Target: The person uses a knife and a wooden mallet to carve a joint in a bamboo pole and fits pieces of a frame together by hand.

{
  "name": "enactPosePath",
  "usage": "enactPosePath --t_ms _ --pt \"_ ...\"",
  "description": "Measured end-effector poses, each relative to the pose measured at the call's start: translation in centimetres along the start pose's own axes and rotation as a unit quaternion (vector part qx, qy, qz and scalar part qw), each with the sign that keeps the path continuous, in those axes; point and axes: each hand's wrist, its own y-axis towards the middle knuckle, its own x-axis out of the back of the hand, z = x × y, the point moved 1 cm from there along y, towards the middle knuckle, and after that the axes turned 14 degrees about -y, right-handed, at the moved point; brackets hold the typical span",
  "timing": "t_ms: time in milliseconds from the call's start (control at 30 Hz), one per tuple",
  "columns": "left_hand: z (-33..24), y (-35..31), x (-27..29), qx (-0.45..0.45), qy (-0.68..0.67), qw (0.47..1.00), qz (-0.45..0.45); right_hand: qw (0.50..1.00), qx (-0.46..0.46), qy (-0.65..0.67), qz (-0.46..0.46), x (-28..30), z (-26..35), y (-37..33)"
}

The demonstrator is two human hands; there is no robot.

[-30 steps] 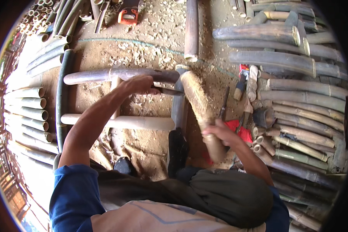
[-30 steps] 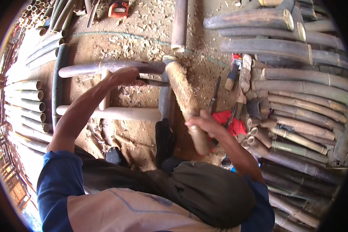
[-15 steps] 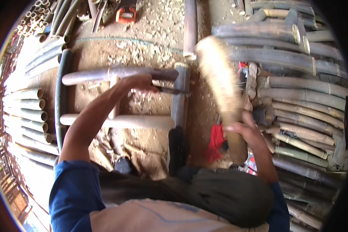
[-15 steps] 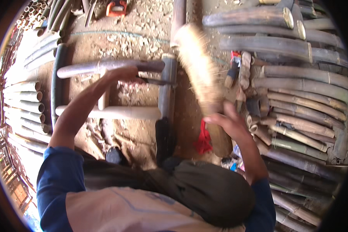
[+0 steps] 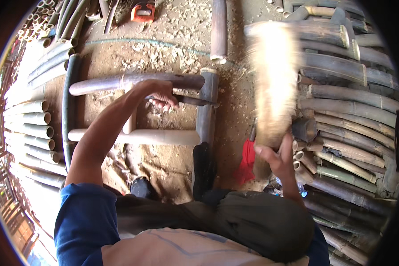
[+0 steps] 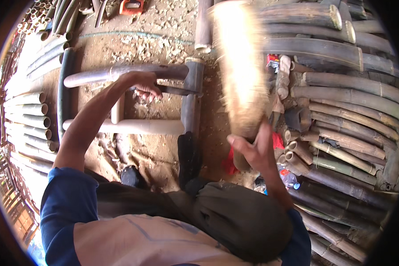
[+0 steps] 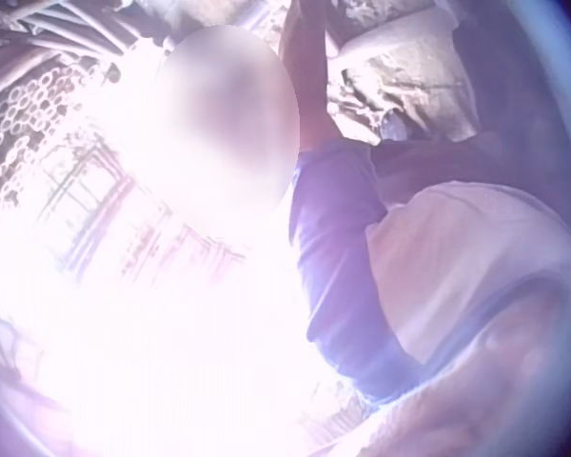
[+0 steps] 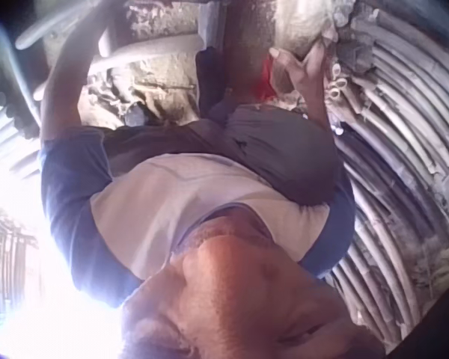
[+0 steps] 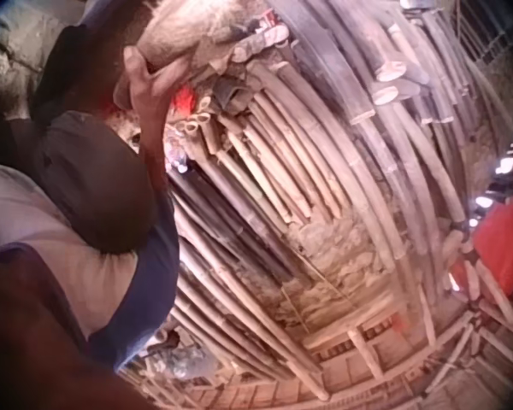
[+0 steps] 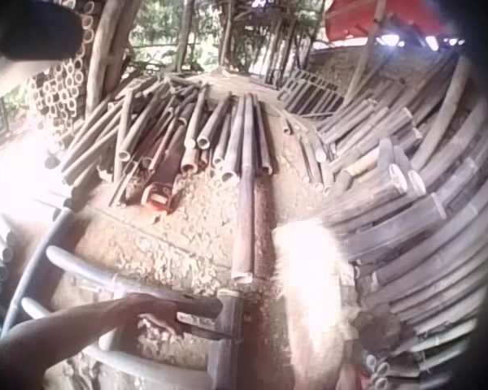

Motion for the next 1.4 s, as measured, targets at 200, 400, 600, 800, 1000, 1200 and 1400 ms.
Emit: enactPosePath --t_ms 200,400,600,800,1000,1200,1400 --pt "0.0 1.7 0.2 -0.012 -0.005 1.0 0.02 0.993 -0.028 -0.053 0.102 -5.1 -11.6 -1.2" --pt "-0.8 0.5 0.1 0.0 0.06 0.998 0.021 0.976 -0.199 0.086 0.025 -3.5 -11.9 -0.6" --pt "-7.4 -1.7 1.7 -0.088 0.212 0.973 -0.023 0.965 -0.22 0.14 -0.038 -5.1 -14.5 -0.5" --pt "-4.2 -1.9 -0.3 -0.239 0.37 0.827 -0.35 0.978 -0.188 0.07 -0.06 -4.6 -14.9 0.6" --pt "2.9 -4.5 -4.4 -0.232 0.035 0.878 -0.418 0.89 0.04 -0.406 -0.204 -5.2 -17.3 -1.8" --pt "5.8 -8.1 -3.3 -0.171 -0.079 0.871 -0.455 0.937 -0.173 -0.256 -0.162 -11.5 -16.5 -17.6" --pt "3.9 -6.5 -3.4 -0.201 -0.104 0.89 -0.397 0.935 -0.255 -0.209 -0.13 -15.8 -15.7 -24.0"
